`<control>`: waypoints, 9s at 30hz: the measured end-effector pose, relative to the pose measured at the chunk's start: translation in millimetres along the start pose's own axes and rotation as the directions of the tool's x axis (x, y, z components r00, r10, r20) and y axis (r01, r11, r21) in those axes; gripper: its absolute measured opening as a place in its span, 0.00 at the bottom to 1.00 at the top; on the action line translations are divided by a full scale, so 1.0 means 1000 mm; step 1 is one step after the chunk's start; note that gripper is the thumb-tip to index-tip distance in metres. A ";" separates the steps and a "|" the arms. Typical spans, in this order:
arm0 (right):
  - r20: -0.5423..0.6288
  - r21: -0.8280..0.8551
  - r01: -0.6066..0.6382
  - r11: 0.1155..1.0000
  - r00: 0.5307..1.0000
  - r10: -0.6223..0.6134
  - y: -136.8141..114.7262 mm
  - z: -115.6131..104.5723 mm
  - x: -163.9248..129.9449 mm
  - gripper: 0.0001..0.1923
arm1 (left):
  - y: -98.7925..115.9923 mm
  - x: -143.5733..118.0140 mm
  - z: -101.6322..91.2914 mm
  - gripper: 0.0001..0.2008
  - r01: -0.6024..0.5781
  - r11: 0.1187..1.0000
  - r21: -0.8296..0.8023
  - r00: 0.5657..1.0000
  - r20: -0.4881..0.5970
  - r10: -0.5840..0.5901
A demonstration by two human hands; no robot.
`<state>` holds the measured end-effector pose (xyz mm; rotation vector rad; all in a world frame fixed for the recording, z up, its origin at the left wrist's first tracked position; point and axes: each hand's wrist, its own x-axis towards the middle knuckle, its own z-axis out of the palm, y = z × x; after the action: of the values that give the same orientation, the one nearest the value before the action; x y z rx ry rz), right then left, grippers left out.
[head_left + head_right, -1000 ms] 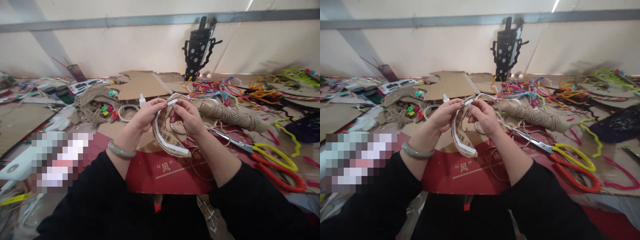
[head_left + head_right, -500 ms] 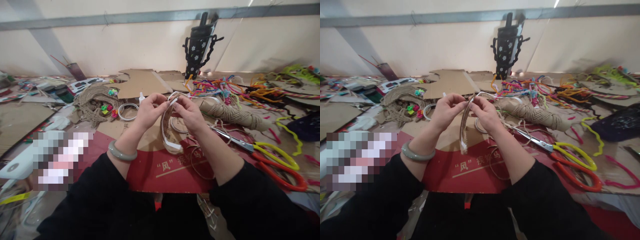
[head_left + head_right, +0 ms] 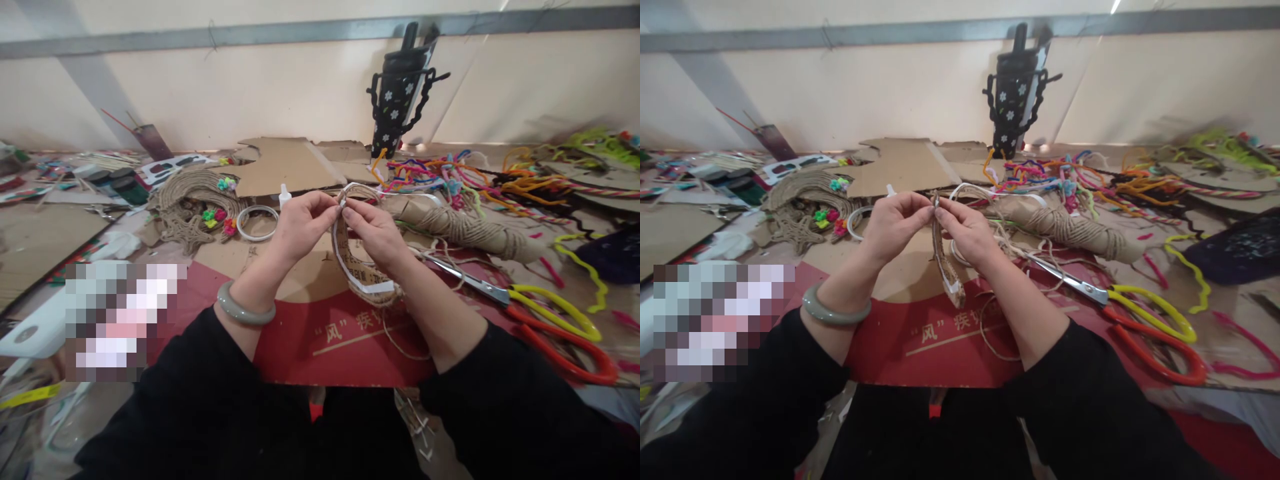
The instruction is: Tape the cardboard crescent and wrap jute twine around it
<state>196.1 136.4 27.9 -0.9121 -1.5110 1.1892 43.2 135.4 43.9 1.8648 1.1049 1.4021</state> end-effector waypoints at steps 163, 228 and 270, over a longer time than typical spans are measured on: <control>-0.034 -0.447 0.319 0.836 0.928 -0.372 0.000 -0.001 -0.005 0.23 | 0.005 -0.004 0.007 0.18 0.192 0.941 -0.280 0.981 0.032 -0.191; 0.054 -0.084 0.071 0.994 0.996 -0.067 -0.012 0.008 -0.007 0.20 | 0.004 -0.004 -0.003 0.05 -0.258 0.892 0.372 0.964 0.039 0.262; 0.135 -0.062 0.053 0.997 0.990 -0.044 -0.014 0.009 -0.008 0.18 | 0.002 -0.003 -0.006 0.07 -0.269 0.897 0.352 0.963 0.093 0.252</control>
<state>189.5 123.6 38.9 -0.8477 -1.6787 1.1917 38.0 131.7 46.3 2.3719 1.1872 1.3566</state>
